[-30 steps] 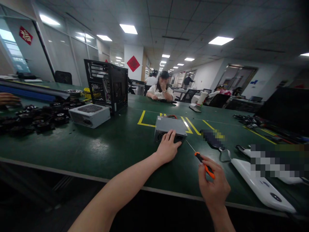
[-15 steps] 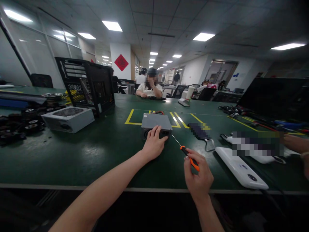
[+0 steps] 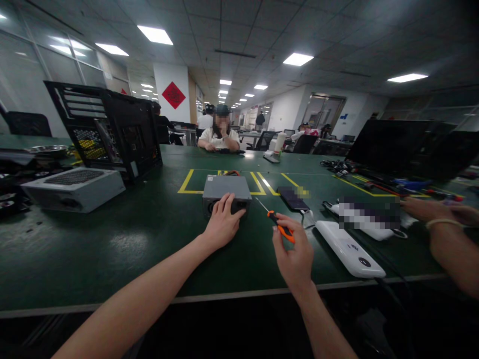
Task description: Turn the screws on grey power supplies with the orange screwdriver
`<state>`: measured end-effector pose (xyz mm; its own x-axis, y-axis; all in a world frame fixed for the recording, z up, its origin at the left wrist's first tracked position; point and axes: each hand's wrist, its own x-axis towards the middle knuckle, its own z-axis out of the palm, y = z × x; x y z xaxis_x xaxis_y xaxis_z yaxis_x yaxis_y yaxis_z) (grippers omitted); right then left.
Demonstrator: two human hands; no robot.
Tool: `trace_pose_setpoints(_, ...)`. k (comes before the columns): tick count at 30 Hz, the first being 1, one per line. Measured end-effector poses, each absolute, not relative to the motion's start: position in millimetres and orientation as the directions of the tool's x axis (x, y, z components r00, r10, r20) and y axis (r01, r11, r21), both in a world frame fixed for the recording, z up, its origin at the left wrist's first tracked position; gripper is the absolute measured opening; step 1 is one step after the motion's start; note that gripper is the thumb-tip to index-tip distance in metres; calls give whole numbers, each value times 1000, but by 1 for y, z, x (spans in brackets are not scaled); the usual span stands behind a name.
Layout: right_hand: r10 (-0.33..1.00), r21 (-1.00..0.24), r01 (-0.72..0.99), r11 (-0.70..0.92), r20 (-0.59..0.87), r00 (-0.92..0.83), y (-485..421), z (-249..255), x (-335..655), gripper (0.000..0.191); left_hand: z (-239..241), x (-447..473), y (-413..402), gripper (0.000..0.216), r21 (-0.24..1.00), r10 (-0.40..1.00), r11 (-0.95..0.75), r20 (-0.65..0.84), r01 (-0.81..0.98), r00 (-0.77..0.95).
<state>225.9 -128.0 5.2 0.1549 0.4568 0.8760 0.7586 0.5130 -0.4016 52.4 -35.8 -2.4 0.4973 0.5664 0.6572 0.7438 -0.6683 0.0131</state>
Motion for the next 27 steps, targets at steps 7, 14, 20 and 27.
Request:
trace_pose_setpoints(7, 459, -531, 685, 498, 832, 312, -58, 57, 251, 32, -4, 51, -36, 41, 27, 577, -680, 636, 733, 512)
trace_pose_setpoints(14, 668, -864, -121, 489, 282, 688, 22, 45, 252, 36, -1, 51, -41, 37, 61, 576, -687, 654, 724, 491)
trace_pose_setpoints(20, 823, -922, -249, 295, 113, 557, 75, 21, 214, 33, 5, 57, -47, 24, 232, 653, -613, 687, 755, 319)
trace_pose_setpoints(27, 909, -962, -142, 232, 162, 384, 92, 14, 210, 24, 6, 52, -71, 30, 562, 800, -567, 551, 602, 238)
